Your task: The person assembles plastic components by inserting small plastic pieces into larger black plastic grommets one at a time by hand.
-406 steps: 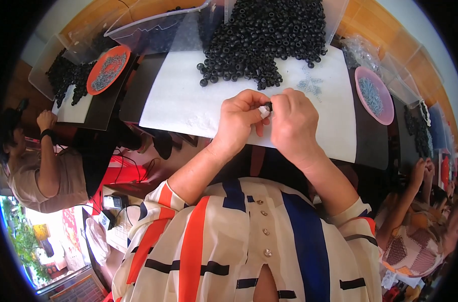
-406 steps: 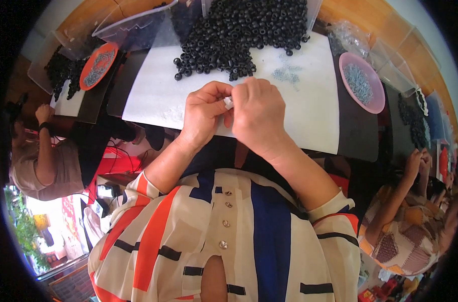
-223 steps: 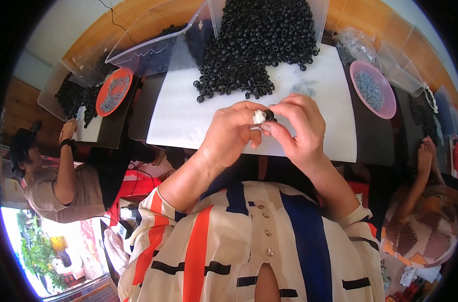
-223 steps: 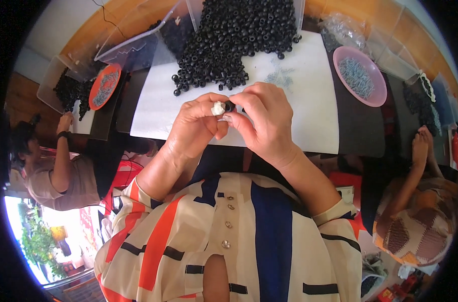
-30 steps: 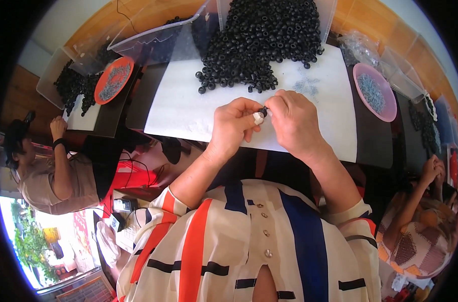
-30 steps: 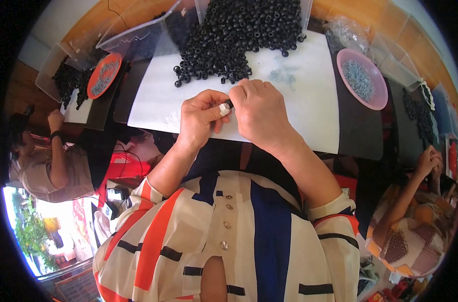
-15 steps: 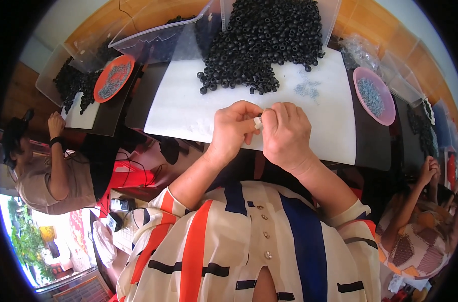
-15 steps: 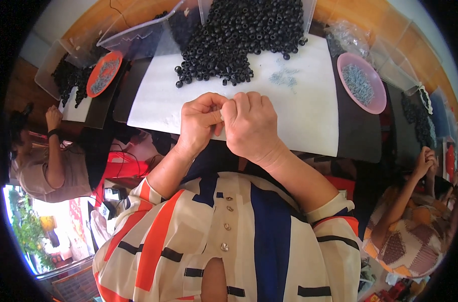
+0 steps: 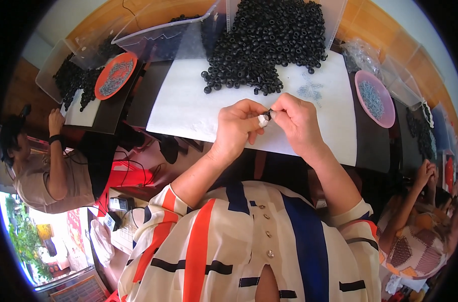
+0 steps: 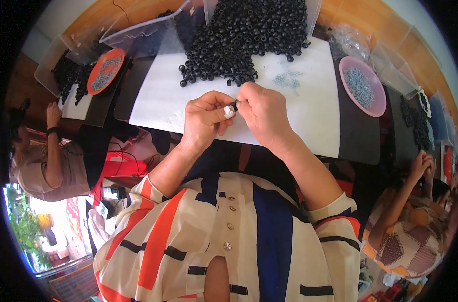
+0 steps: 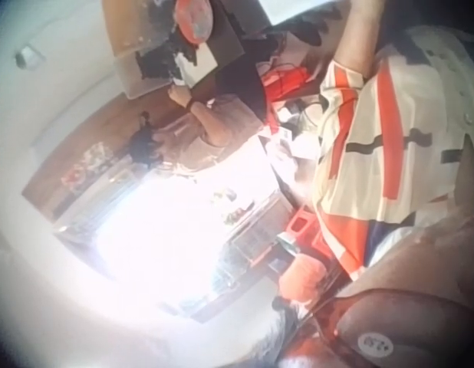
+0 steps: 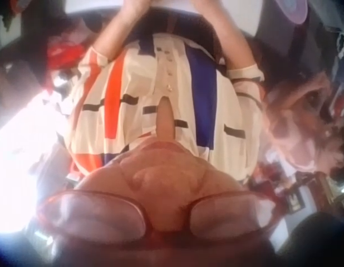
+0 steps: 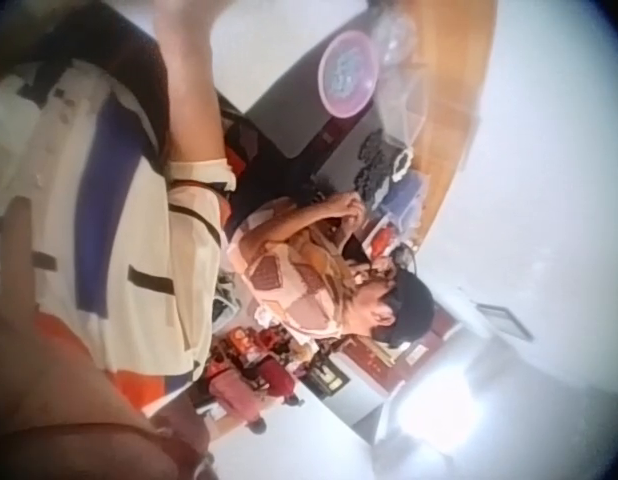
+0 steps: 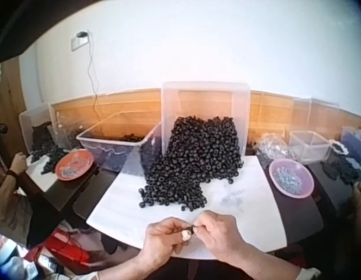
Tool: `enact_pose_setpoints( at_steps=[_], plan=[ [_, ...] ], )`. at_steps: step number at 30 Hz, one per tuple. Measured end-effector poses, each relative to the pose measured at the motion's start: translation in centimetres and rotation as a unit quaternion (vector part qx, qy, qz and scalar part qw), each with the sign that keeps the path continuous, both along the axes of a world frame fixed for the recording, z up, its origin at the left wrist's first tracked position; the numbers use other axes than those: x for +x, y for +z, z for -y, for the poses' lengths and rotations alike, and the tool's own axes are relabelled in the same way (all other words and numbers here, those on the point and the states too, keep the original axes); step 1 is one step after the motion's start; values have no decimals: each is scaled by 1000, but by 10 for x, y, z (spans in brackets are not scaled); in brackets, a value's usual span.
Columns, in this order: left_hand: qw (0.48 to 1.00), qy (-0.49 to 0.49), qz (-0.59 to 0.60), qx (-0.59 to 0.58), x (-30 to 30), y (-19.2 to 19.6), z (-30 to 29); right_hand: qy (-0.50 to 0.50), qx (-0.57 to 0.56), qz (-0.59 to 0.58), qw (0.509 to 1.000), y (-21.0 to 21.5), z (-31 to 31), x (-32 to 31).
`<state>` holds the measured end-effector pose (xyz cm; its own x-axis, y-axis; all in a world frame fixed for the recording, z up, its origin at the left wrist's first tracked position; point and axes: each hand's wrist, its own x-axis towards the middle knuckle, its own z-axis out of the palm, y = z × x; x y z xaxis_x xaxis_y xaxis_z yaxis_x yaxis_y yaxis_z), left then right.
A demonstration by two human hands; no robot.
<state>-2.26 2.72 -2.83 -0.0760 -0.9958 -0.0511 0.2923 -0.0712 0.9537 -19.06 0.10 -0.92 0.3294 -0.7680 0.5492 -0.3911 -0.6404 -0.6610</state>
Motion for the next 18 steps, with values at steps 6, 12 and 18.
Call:
enact_pose_setpoints(
  at_steps=[6,12,18],
  plan=[
    [1000,-4,-7,-27,3,-4,0,-90,-237,-219,942,7,-14,14],
    [1000,-6,16,-3,5,3,2,-58,-219,-209,951,11,-14,8],
    [997,-12,-74,6,6,7,6,-84,-161,-114,977,-3,-17,20]
  ],
)
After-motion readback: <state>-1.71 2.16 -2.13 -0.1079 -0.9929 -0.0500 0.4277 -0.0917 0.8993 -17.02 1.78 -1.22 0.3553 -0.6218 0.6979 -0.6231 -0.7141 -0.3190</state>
